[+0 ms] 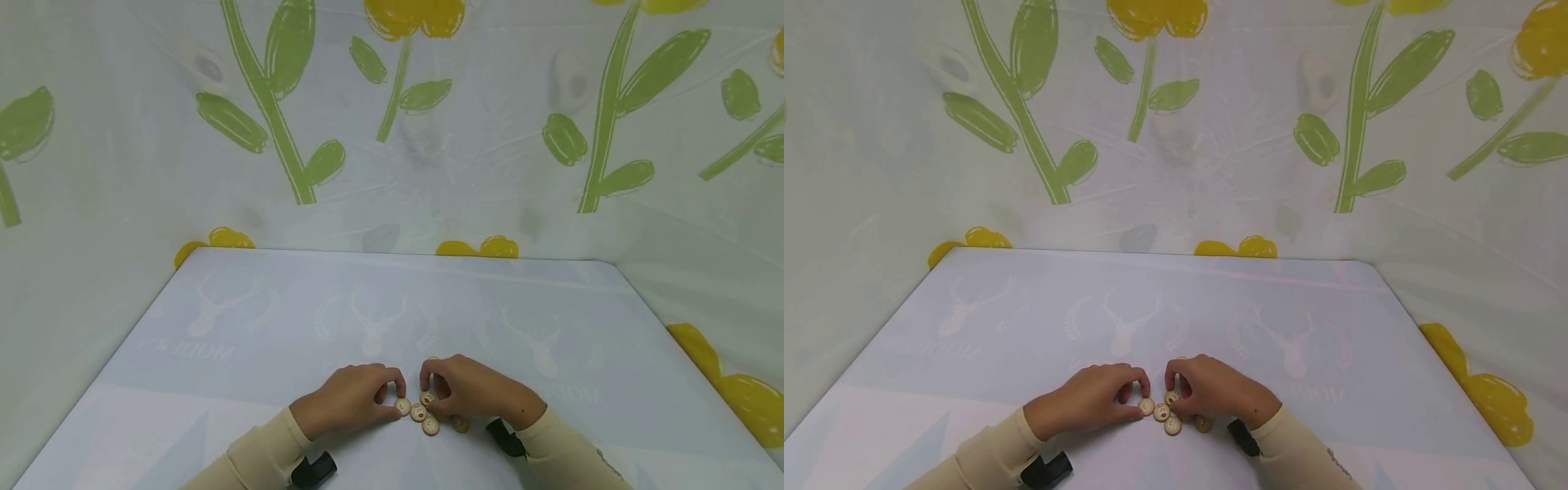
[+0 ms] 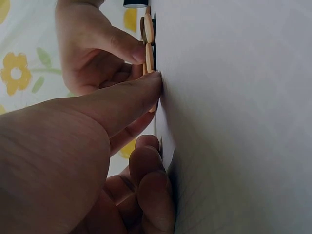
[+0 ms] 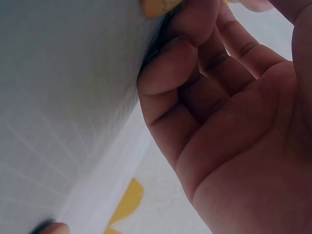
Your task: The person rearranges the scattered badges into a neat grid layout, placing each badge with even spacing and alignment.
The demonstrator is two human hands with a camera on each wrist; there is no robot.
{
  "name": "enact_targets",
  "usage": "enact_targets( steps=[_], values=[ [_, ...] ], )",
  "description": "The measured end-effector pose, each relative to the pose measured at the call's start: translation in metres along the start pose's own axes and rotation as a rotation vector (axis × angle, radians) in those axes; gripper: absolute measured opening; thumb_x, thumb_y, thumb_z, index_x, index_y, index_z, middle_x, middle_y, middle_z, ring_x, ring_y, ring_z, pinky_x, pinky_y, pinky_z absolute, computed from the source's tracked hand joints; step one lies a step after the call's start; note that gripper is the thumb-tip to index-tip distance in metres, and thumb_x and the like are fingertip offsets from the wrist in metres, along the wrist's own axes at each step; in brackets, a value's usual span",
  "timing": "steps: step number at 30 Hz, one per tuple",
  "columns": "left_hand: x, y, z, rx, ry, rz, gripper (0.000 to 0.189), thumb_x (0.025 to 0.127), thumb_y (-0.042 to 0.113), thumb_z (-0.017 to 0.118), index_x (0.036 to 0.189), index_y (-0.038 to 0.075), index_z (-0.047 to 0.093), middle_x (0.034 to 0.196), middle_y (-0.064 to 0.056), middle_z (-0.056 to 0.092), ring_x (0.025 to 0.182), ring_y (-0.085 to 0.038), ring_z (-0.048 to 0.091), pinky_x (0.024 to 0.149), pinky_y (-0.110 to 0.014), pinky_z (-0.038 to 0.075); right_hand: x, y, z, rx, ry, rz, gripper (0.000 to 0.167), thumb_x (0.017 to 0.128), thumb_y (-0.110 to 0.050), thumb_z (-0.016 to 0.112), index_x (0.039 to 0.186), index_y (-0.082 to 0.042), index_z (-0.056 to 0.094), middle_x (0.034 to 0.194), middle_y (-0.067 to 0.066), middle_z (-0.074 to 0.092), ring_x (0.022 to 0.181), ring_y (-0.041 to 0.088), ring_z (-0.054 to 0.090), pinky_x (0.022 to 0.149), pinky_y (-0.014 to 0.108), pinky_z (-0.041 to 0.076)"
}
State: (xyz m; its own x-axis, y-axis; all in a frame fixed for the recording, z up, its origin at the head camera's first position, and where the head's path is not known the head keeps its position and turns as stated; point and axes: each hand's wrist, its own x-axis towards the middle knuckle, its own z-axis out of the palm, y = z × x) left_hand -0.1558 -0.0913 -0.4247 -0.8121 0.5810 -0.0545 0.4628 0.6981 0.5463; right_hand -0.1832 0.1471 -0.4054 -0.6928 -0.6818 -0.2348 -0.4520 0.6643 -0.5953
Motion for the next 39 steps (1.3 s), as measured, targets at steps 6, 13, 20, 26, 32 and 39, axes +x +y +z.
enact_targets(
  steps=[6, 13, 20, 26, 32, 39],
  values=[
    [0.0, 0.0, 0.0, -0.002, 0.001, 0.003, 0.021, 0.084, 0.034, 0.08, 0.098, 0.03, 0.064, 0.071, 0.012, 0.049, 0.059, 0.0, 0.041, 0.055, -0.023, 0.034, -0.001, -0.002, -0.002, 0.005, 0.008, -0.002, 0.018, 0.087, -0.018, 0.077, 0.097, -0.02, 0.062, 0.068, -0.01, 0.055, 0.06, -0.001, 0.048, 0.056, 0.019, 0.043],
    [-0.001, 0.001, -0.001, -0.008, -0.001, 0.001, 0.022, 0.084, 0.033, 0.08, 0.098, 0.029, 0.064, 0.071, 0.012, 0.049, 0.06, 0.0, 0.042, 0.056, -0.023, 0.034, -0.003, -0.002, -0.005, 0.004, 0.036, -0.017, 0.016, 0.088, -0.017, 0.076, 0.096, -0.02, 0.062, 0.068, -0.011, 0.054, 0.06, -0.002, 0.048, 0.056, 0.02, 0.043],
    [-0.001, 0.001, -0.001, -0.009, 0.0, -0.006, 0.022, 0.084, 0.033, 0.08, 0.098, 0.029, 0.064, 0.071, 0.012, 0.05, 0.06, 0.0, 0.042, 0.056, -0.023, 0.034, -0.004, 0.0, -0.008, 0.012, 0.057, -0.011, 0.018, 0.087, -0.017, 0.076, 0.096, -0.021, 0.061, 0.067, -0.01, 0.054, 0.06, -0.001, 0.049, 0.056, 0.02, 0.044],
    [-0.001, 0.002, -0.001, -0.007, 0.002, -0.001, 0.022, 0.083, 0.033, 0.08, 0.098, 0.03, 0.064, 0.071, 0.012, 0.05, 0.06, 0.0, 0.042, 0.056, -0.023, 0.034, -0.004, 0.004, -0.01, -0.002, 0.082, 0.007, 0.02, 0.087, -0.018, 0.078, 0.098, -0.021, 0.061, 0.068, -0.01, 0.056, 0.061, 0.001, 0.05, 0.057, 0.021, 0.044],
    [-0.002, 0.002, -0.002, -0.009, 0.005, 0.003, 0.022, 0.084, 0.032, 0.081, 0.098, 0.03, 0.064, 0.071, 0.012, 0.05, 0.06, 0.0, 0.042, 0.056, -0.022, 0.034, -0.003, 0.009, -0.011, -0.022, 0.093, 0.041, 0.02, 0.087, -0.017, 0.077, 0.099, -0.021, 0.061, 0.068, -0.01, 0.056, 0.061, 0.002, 0.05, 0.057, 0.021, 0.045],
    [-0.002, 0.002, -0.002, -0.007, 0.008, 0.005, 0.022, 0.083, 0.032, 0.081, 0.098, 0.03, 0.064, 0.071, 0.012, 0.05, 0.06, 0.0, 0.042, 0.056, -0.022, 0.034, -0.003, 0.013, -0.014, -0.046, 0.111, 0.056, 0.021, 0.088, -0.017, 0.076, 0.1, -0.022, 0.06, 0.069, -0.01, 0.056, 0.06, 0.003, 0.05, 0.056, 0.021, 0.043]
  ],
)
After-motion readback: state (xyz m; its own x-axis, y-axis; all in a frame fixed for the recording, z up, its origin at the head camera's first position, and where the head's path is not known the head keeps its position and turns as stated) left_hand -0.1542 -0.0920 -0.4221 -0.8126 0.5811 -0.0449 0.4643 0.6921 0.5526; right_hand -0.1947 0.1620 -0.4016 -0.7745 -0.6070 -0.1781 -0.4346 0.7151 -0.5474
